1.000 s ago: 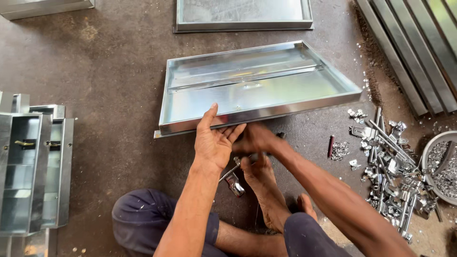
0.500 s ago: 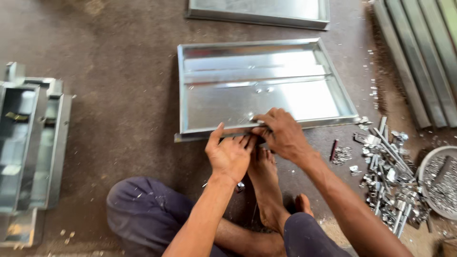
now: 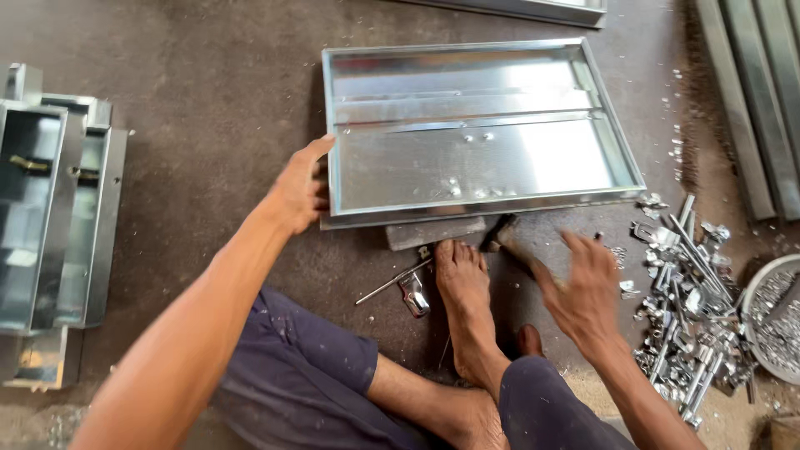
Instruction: The person assembles metal components to form a tray by hand, using a hammer to tap clips into place and inserting a metal rod through the side of the tray.
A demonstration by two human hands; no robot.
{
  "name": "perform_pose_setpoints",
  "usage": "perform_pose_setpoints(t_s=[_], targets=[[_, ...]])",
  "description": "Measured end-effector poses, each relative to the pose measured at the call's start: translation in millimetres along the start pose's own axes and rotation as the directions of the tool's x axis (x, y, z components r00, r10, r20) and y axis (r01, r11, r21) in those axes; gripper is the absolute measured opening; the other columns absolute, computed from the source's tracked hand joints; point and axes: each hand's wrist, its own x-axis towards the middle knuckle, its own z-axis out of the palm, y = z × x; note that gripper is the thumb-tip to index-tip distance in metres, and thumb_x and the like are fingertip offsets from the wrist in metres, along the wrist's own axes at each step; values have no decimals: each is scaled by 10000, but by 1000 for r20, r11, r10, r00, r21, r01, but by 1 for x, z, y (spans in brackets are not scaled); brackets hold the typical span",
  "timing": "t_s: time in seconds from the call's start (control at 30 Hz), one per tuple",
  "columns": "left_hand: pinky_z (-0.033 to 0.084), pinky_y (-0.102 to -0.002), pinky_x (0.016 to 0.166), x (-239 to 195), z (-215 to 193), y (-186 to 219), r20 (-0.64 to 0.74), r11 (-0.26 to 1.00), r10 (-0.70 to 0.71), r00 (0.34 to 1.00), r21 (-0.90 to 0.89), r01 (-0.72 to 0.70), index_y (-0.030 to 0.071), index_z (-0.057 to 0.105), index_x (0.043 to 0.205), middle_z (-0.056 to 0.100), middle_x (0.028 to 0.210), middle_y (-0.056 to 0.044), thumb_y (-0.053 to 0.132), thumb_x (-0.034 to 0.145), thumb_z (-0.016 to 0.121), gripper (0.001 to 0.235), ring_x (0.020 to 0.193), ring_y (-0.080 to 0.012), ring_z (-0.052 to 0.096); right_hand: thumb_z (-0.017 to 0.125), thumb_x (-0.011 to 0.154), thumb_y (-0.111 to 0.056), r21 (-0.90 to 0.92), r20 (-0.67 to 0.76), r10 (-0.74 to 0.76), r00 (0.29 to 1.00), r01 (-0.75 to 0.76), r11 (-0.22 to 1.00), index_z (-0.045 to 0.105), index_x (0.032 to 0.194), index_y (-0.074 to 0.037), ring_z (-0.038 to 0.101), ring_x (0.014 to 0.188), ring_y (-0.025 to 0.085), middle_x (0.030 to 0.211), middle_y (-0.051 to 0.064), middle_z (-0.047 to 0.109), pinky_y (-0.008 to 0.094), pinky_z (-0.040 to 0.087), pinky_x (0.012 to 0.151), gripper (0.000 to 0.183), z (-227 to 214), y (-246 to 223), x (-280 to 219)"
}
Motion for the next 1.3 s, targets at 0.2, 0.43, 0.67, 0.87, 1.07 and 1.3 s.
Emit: perform_pose_setpoints(t_s=[0.2, 0.43, 0.67, 0.87, 1.07, 1.3], targets=[[615, -456, 943, 24, 22, -26, 150, 988, 115, 982, 81, -128, -15, 505, 1360, 681, 1271, -229, 688, 606, 764, 1063, 1153, -311, 714, 612, 1002, -410, -199, 307, 269, 913, -215, 956, 663, 1155, -86, 596, 805, 224, 997, 90, 677, 390, 503, 718, 361, 16, 68, -98], [587, -397, 637, 3, 34, -32, -165, 758, 443, 881, 594, -270, -99, 696, 872, 748, 865, -185, 475, 520, 1000, 739, 761, -235, 711, 558, 941, -295, 522, 431, 414, 802, -595, 611, 614, 1177, -9, 554, 518, 116, 701, 36, 653, 297, 449, 429, 375, -43, 16, -98], [564, -358, 596, -16, 39, -29, -102, 612, 627, 772, 678, -407, -29, 714, 791, 727, 707, -119, 482, 589, 994, 617, 624, -187, 692, 486, 1044, -323, 544, 538, 297, 789, -594, 593, 673, 997, 3, 476, 477, 112, 584, 24, 552, 293, 411, 416, 379, -16, -14, -52], [594, -360, 637, -18, 44, -43, -79, 661, 602, 795, 607, -441, 1, 742, 899, 766, 759, -131, 480, 604, 953, 601, 659, -208, 736, 442, 1047, -428, 506, 488, 250, 837, -504, 700, 646, 940, 4, 480, 484, 120, 597, 33, 538, 296, 403, 400, 490, -18, -31, -34], [591, -372, 690, -16, 43, -37, -49, 547, 708, 704, 670, -503, -42, 742, 909, 765, 807, -147, 488, 616, 986, 653, 722, -210, 747, 385, 1021, -510, 694, 163, 187, 969, -248, 676, 611, 951, -43, 491, 510, 124, 601, 38, 537, 322, 394, 418, 523, -39, -14, -22], [595, -372, 664, -23, 45, -23, -62, 582, 699, 712, 627, -517, -7, 763, 941, 775, 821, -122, 487, 582, 957, 640, 704, -213, 755, 328, 1082, -436, 333, 343, 300, 890, -414, 847, 608, 801, -87, 536, 589, 147, 706, 70, 599, 351, 451, 505, 529, -11, 27, -58]])
